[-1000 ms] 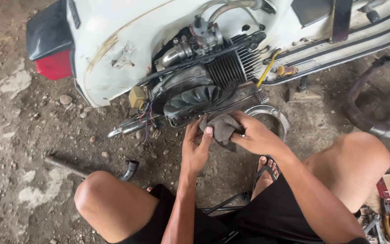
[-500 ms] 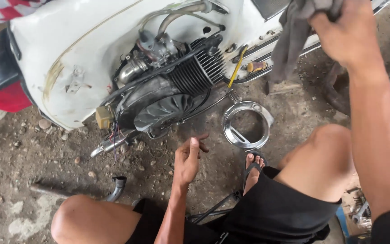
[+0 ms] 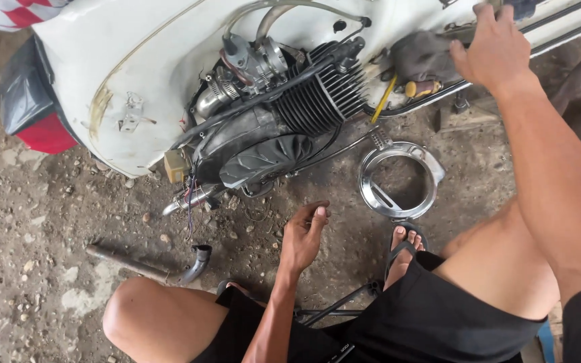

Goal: Cleaning and repairing motorcycle engine components using a cloth, brush, and screwdriver.

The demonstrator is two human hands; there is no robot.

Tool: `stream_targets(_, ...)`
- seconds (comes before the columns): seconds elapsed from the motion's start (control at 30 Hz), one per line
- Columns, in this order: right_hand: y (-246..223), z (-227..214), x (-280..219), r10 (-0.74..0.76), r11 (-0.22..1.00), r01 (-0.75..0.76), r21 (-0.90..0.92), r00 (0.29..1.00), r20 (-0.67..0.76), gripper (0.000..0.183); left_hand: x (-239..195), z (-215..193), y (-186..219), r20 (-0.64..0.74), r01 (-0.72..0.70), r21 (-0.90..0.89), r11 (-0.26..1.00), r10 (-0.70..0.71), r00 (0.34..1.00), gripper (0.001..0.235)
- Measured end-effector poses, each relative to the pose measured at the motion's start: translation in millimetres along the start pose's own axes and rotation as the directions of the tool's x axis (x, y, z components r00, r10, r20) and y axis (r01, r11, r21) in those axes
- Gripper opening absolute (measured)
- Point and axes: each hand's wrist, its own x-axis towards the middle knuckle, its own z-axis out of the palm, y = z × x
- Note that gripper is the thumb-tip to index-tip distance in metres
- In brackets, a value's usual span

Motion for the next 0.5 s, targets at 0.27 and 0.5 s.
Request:
stream_targets(0.27, -27.2, -38.8, -24.2, -0.235, 0.969, 0.23, -0.091, 0.971, -0.05, 0.031, 10.9, -6.2, -6.4, -0.107, 0.083, -0.146, 0.986, -0.099, 0.989, 0.041)
stream_targets(0.5, -108.1, -107.4, -50.0, -0.294, 0.907, 0.247, 0.342, 0.951, 0.093, 0.026, 32.8, -29.2, -61.0, -0.259, 0.122, -0.56, 0.819, -0.313, 0.914, 0.03)
